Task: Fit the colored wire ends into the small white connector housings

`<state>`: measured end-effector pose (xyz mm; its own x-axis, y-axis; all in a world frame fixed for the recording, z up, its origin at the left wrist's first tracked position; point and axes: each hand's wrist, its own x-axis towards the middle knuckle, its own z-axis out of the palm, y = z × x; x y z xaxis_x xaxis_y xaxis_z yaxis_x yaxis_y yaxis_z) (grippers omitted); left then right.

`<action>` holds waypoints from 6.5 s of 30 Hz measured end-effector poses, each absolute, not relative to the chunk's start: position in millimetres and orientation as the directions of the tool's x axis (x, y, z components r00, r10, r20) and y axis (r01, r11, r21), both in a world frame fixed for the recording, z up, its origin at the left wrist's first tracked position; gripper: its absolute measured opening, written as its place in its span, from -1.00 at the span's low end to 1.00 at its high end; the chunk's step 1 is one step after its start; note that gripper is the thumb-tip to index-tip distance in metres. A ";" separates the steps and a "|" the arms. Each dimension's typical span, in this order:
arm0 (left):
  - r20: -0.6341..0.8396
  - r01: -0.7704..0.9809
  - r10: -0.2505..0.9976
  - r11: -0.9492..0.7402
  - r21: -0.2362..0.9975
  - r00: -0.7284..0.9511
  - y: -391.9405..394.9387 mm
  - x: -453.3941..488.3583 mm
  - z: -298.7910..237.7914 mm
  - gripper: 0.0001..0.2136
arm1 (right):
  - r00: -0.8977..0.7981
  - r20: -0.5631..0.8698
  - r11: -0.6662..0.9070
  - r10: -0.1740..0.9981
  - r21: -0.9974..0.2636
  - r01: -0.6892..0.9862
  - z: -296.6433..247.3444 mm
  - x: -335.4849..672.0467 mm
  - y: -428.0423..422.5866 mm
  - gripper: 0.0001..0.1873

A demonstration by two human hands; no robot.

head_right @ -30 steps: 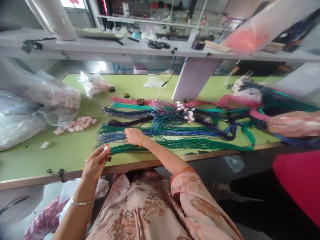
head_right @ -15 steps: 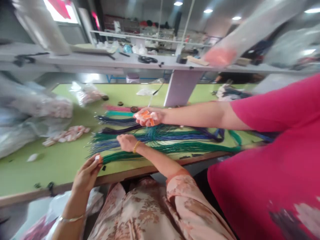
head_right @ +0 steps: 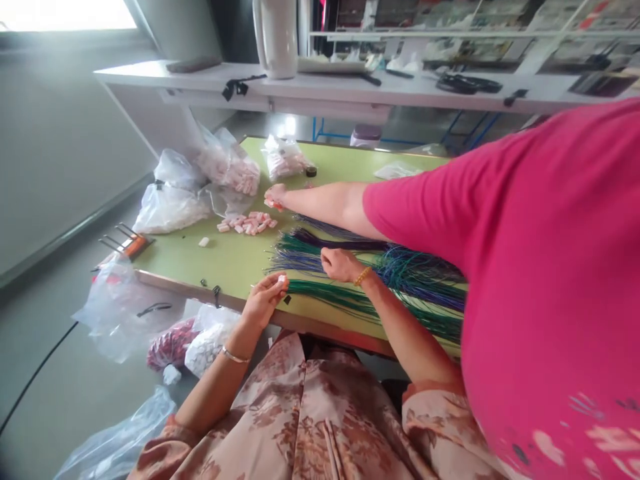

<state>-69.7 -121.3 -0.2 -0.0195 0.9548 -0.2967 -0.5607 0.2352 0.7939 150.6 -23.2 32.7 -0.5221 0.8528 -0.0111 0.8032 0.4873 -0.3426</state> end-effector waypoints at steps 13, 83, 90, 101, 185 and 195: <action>-0.300 -0.556 0.954 0.243 0.795 -0.011 -117.9 -68.2 -1.1 -0.60 | -0.455 0.000 0.311 0.890 -0.728 0.610 0.8 116.7 -5.8 -0.76; -0.107 -0.601 0.994 0.089 0.795 0.005 -101.8 -46.8 21.1 -0.71 | -0.462 0.268 0.470 0.845 -0.783 0.407 44.6 111.7 -71.5 -0.77; -0.107 -0.509 0.993 0.066 0.858 -0.053 -104.7 -44.1 21.9 -0.70 | -0.484 0.271 0.473 0.832 -0.803 0.364 35.3 108.2 -68.9 -0.76; -0.157 -0.510 0.976 0.060 0.858 -0.150 -105.3 -38.2 17.9 -0.67 | -0.520 0.327 0.603 0.789 -0.571 0.557 30.4 102.8 -72.5 -0.79; -0.286 -0.759 0.955 0.238 0.606 0.071 -86.4 -51.1 16.7 -0.80 | -0.403 0.253 0.379 0.880 -0.885 0.272 34.4 104.6 -46.9 -0.90; -0.262 -0.735 0.963 0.225 0.640 0.066 -87.7 -48.6 15.8 -0.78 | -0.374 0.390 0.528 0.841 -0.742 0.412 35.3 105.9 -59.5 -0.91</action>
<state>-48.6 -87.7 15.8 0.0664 0.9628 -0.2619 -0.7350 0.2247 0.6398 105.9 -59.5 35.3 -0.3744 0.8411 0.3903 0.4124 0.5280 -0.7424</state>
